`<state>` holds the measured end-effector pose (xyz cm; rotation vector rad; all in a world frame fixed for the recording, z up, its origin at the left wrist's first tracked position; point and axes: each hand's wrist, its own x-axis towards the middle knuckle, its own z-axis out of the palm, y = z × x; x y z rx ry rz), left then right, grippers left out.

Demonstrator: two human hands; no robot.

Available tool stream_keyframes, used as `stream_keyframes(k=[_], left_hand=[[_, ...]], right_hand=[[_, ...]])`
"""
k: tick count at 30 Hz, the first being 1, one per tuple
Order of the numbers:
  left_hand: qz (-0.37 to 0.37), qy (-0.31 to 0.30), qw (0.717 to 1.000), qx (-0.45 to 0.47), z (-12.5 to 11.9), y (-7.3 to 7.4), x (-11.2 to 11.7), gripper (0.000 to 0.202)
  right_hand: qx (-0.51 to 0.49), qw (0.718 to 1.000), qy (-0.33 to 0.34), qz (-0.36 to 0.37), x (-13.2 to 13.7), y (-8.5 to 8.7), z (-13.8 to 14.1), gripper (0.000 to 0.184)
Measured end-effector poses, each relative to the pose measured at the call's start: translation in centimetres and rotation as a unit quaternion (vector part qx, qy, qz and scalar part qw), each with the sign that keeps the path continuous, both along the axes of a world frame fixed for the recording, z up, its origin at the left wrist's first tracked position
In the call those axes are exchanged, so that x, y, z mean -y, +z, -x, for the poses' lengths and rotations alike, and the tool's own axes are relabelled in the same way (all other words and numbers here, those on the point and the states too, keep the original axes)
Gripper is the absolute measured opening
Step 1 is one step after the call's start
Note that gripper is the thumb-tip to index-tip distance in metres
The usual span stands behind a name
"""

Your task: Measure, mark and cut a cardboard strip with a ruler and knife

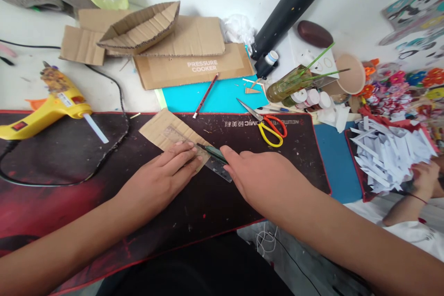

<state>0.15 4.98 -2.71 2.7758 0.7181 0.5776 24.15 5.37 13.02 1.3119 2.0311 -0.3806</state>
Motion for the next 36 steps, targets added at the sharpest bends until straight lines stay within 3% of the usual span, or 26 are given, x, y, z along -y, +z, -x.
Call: stream_keyframes(k=[8,16,26,36], left_hand=[[-0.020,-0.012,1.000,-0.018,0.1,0.0,-0.2,0.047],[0.020,0.018,1.000,0.015,0.0,0.3,-0.5,0.043],[0.006,0.015,1.000,0.011,-0.1,0.4,-0.5,0.039],[-0.003,0.011,1.000,0.007,0.0,0.6,-0.4,0.042]], right_hand=[[0.013,1.000,0.002,0.024,-0.3,0.4,1.2,0.060],[0.033,0.996,-0.021,0.086,-1.2,1.3,1.4,0.081],[0.047,0.992,-0.022,0.112,-1.3,1.5,1.2,0.086],[0.041,0.993,-0.029,0.102,-0.7,1.7,0.9,0.075]])
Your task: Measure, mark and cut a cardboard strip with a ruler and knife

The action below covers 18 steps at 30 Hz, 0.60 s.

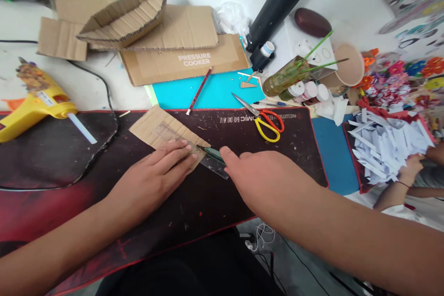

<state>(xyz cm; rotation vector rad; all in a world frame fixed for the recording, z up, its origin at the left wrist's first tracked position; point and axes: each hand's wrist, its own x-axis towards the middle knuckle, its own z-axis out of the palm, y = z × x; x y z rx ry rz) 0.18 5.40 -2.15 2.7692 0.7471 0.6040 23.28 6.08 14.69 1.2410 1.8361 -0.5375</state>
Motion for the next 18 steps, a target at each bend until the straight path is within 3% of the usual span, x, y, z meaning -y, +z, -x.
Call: stream_keyframes(k=[4,13,15,18], left_hand=[[-0.007,-0.009,1.000,-0.008,0.0,0.1,0.0,0.043],[-0.010,-0.010,1.000,-0.006,0.0,-0.1,0.2,0.044],[-0.021,-0.009,1.000,-0.016,0.0,-0.2,0.2,0.044],[-0.041,-0.014,0.999,-0.027,0.0,-0.2,0.1,0.043]], right_hand=[[-0.001,1.000,-0.001,0.006,0.1,-0.3,0.2,0.086],[-0.003,1.000,0.002,0.005,-0.5,0.2,1.1,0.084],[-0.010,1.000,0.006,-0.009,-0.6,0.1,1.0,0.076],[-0.031,0.998,-0.003,-0.052,-0.7,-0.1,0.2,0.050]])
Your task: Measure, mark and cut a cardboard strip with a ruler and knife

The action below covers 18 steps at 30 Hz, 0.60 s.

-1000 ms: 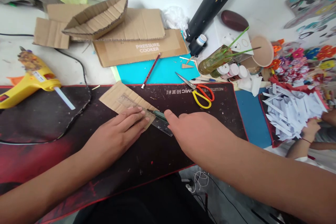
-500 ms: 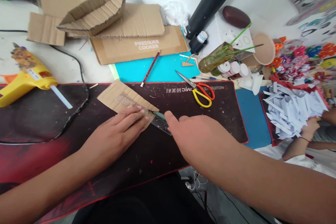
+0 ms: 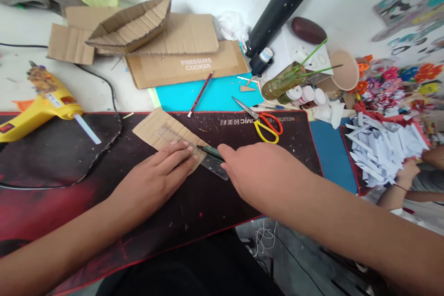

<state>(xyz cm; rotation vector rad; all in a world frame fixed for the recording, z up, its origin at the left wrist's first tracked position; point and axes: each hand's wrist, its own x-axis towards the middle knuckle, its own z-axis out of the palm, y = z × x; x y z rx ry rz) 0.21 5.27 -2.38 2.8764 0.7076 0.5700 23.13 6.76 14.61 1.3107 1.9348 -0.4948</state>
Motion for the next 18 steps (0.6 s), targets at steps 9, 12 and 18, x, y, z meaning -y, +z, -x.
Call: stream_keyframes(k=[9,12,18], left_hand=[[0.002,0.003,1.000,0.006,0.1,-0.1,0.1,0.041],[-0.023,-0.004,1.000,0.002,0.0,0.2,0.1,0.040],[-0.026,-0.005,1.000,-0.002,0.1,0.2,0.0,0.043]], right_hand=[[-0.021,0.998,-0.042,-0.050,1.0,0.1,-1.8,0.044],[-0.031,0.998,-0.040,-0.043,0.9,-0.3,-1.8,0.042],[-0.033,0.998,-0.029,-0.043,1.1,-0.9,-1.6,0.040]])
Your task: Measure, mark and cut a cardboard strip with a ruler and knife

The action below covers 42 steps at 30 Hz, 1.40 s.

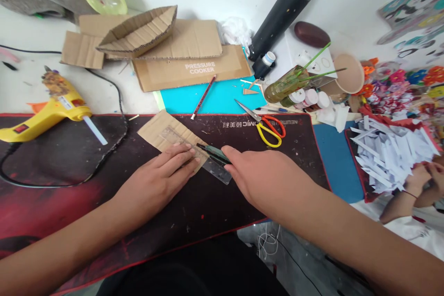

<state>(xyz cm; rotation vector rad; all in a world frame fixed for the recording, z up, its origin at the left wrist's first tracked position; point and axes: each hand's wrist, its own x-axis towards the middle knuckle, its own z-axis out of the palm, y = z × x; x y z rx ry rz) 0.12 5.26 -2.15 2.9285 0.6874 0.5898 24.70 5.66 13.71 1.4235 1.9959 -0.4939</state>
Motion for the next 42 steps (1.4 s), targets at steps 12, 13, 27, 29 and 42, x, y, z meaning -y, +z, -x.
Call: stream_keyframes(k=[12,13,27,29,42], left_hand=[[0.009,-0.007,1.000,-0.018,0.2,-0.1,0.1,0.051],[0.012,-0.007,1.000,-0.018,0.2,-0.1,0.1,0.052],[0.069,0.016,0.997,0.016,0.2,-0.4,-0.1,0.045],[0.071,0.017,0.997,0.017,0.2,-0.3,-0.1,0.044],[0.070,0.013,0.997,0.011,0.1,0.1,-0.1,0.046]], right_hand=[[0.005,1.000,0.021,-0.005,-0.1,-0.8,0.2,0.042],[0.009,1.000,0.026,-0.007,0.0,-0.9,0.3,0.044],[0.039,0.997,0.030,0.063,0.0,-0.3,2.0,0.079],[0.040,0.996,0.036,0.071,-0.3,-0.1,1.9,0.081],[0.062,0.993,0.020,0.099,0.0,0.3,1.2,0.079]])
